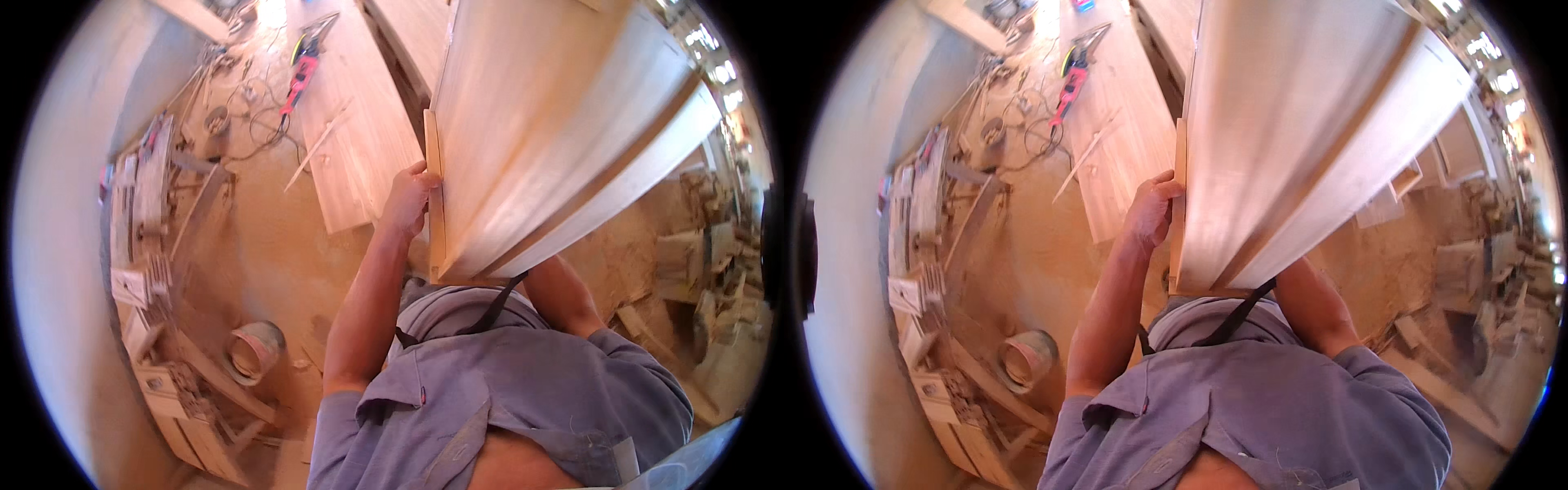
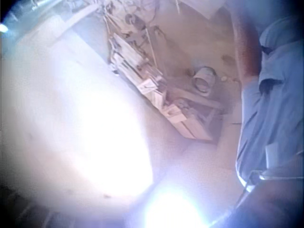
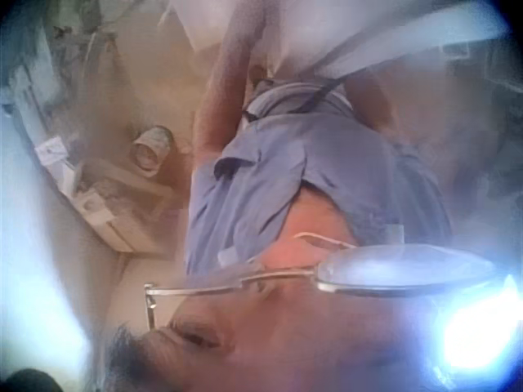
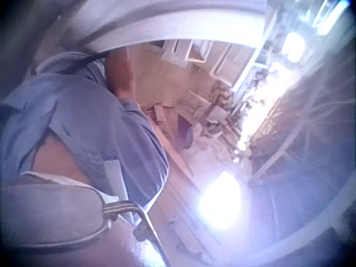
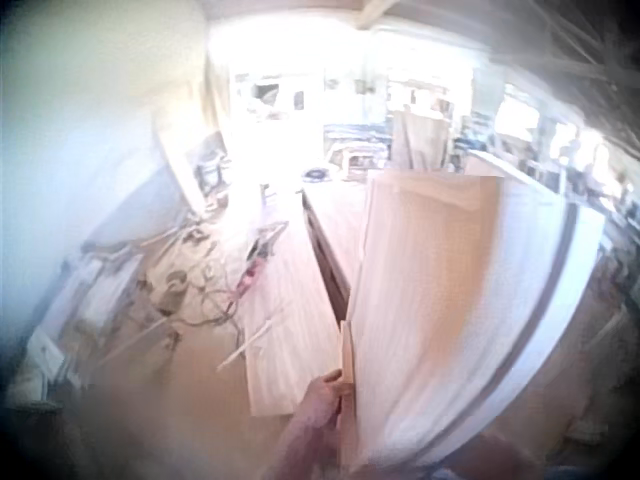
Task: The person assembles a wooden drawer by fitting panels together, hammering joints into place, and using a chisel and hammer to remove excess material.
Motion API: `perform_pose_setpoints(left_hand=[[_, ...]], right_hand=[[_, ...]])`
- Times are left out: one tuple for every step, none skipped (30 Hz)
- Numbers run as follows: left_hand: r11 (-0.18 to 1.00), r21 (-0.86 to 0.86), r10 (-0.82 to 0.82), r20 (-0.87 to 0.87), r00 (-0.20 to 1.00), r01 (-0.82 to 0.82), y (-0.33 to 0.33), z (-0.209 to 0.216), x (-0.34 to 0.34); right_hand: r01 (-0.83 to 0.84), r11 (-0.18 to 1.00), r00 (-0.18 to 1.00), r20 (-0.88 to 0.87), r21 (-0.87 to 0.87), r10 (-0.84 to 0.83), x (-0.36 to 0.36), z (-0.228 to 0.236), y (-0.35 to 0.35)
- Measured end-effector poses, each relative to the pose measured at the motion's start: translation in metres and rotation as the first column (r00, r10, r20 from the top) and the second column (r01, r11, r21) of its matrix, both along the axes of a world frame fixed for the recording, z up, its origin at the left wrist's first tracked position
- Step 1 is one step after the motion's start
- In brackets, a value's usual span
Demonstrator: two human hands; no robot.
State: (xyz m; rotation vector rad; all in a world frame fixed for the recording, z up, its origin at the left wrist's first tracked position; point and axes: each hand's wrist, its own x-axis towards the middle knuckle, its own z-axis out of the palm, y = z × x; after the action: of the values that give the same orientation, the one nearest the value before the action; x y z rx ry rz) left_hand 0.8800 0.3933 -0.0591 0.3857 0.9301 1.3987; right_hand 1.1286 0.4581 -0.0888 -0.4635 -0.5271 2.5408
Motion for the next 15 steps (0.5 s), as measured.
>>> perform_pose_setpoints(left_hand=[[0.999,-0.042,0.006,-0.019,1.000,-0.007,-0.007,0.003,-0.002],[0.996,-0.087,0.011,-0.040,0.999,-0.015,-0.016,0.008,-0.002],[0.991,-0.133,0.015,-0.060,0.998,-0.023,-0.024,0.007,-0.001],[0.988,-0.140,0.056,-0.059,0.997,-0.063,-0.028,0.008,-0.008],[0.983,-0.148,0.096,-0.058,0.994,-0.104,-0.031,0.009,-0.014],[0.977,-0.157,0.136,-0.058,0.989,-0.143,-0.033,0.010,-0.019],[0.970,-0.171,0.162,-0.082,0.983,-0.174,-0.037,0.008,-0.019],[0.961,-0.184,0.187,-0.106,0.976,-0.205,-0.040,0.006,-0.018],[0.952,-0.196,0.212,-0.130,0.969,-0.234,-0.042,0.003,-0.016],[0.942,-0.202,0.247,-0.115,0.962,-0.266,-0.044,0.000,-0.014],[0.932,-0.207,0.284,-0.098,0.954,-0.299,-0.044,-0.005,-0.010],[0.919,-0.211,0.323,-0.081,0.943,-0.333,-0.044,-0.011,-0.007],[0.926,-0.193,0.323,-0.046,0.945,-0.325,-0.048,-0.016,-0.008],[0.931,-0.172,0.325,-0.010,0.946,-0.322,-0.052,-0.021,-0.010],[0.935,-0.148,0.330,0.028,0.943,-0.323,-0.056,-0.026,-0.011]], right_hand=[[-0.004,1.000,1.000,0.024,-0.001,0.004,0.003,-0.001,-0.001],[-0.015,1.000,0.999,0.043,-0.004,0.015,0.004,-0.005,-0.005],[-0.033,0.999,0.997,0.070,-0.002,0.033,0.002,-0.008,-0.004],[-0.032,0.999,0.996,0.081,-0.009,0.033,0.000,-0.004,-0.008],[-0.038,0.999,0.994,0.099,-0.007,0.038,-0.007,-0.003,-0.008],[-0.040,0.999,0.992,0.120,-0.002,0.040,-0.012,-0.001,-0.006],[-0.054,0.999,0.991,0.124,-0.007,0.055,-0.014,-0.004,-0.005],[-0.068,0.998,0.990,0.126,-0.016,0.070,-0.014,-0.006,-0.002],[-0.082,0.997,0.988,0.133,-0.014,0.083,-0.014,-0.008,0.004],[-0.096,0.995,0.986,0.134,-0.019,0.098,-0.016,-0.010,0.006],[-0.109,0.994,0.984,0.138,-0.023,0.112,-0.016,-0.013,0.011],[-0.125,0.992,0.981,0.143,-0.025,0.128,-0.018,-0.016,0.016],[-0.148,0.989,0.978,0.146,-0.022,0.149,-0.027,-0.018,0.021],[-0.174,0.984,0.973,0.148,-0.021,0.175,-0.035,-0.019,0.026],[-0.195,0.981,0.968,0.157,-0.024,0.196,-0.040,-0.021,0.030]])
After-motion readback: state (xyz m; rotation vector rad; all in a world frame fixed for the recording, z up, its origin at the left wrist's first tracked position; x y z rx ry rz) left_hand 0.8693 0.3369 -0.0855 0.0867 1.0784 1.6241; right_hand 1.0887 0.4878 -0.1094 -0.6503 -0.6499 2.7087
